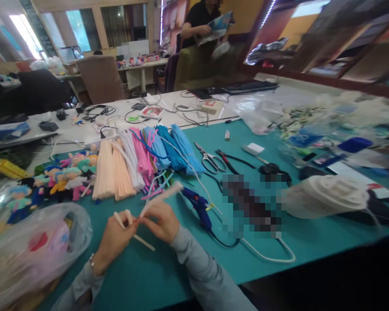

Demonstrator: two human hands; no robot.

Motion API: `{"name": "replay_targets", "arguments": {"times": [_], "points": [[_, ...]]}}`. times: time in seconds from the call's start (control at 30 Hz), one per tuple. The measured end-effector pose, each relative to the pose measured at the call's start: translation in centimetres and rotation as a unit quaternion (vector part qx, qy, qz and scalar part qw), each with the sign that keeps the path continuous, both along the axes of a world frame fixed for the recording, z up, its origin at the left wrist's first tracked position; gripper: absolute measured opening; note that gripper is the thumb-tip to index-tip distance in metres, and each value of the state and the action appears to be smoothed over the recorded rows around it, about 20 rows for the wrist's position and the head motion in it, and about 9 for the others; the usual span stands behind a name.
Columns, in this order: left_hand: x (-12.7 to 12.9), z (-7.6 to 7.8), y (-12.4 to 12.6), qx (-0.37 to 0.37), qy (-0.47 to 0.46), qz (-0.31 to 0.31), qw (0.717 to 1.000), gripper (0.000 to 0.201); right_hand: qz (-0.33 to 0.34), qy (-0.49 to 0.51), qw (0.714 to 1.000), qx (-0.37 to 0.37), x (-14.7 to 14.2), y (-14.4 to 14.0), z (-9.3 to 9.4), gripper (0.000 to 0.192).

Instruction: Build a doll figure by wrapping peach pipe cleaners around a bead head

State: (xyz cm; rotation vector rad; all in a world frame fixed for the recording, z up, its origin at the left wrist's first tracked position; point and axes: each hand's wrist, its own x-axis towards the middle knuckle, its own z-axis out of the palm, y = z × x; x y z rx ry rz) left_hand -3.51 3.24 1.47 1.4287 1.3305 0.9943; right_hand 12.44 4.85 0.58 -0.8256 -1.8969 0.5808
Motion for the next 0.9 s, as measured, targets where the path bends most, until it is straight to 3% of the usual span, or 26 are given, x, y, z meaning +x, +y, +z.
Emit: {"name": "replay_targets", "arguments": {"times": [0.13,0.27,0.37,0.67,0.9], "points": [[0.1,0.0,-0.1,0.004,0.008,-0.058,0.998,0.017,0.036,0.057,0.975,-0.212,0.1,0.3,0.4,0.029],[-0.1,0.0,-0.3,0.014,0.0,-0.098,0.995,0.014,0.074,0.15,0.891,-0.422,0.1,0.6,0.0,0.032],[-0.2,0.0,-0.4,0.028,-0.017,-0.114,0.993,0.01,0.104,0.206,0.831,-0.506,0.1,0.8,-0.4,0.03],[0.0,-0.1,-0.5,-0.072,-0.14,-0.111,0.981,0.02,0.166,0.276,0.789,-0.523,-1.0,0.6,-0.3,0.024],[0.4,0.0,-0.7,-0.088,-0.265,-0.089,0.956,0.027,0.178,0.306,0.817,-0.455,-1.5,0.4,0.0,0.036]]}}
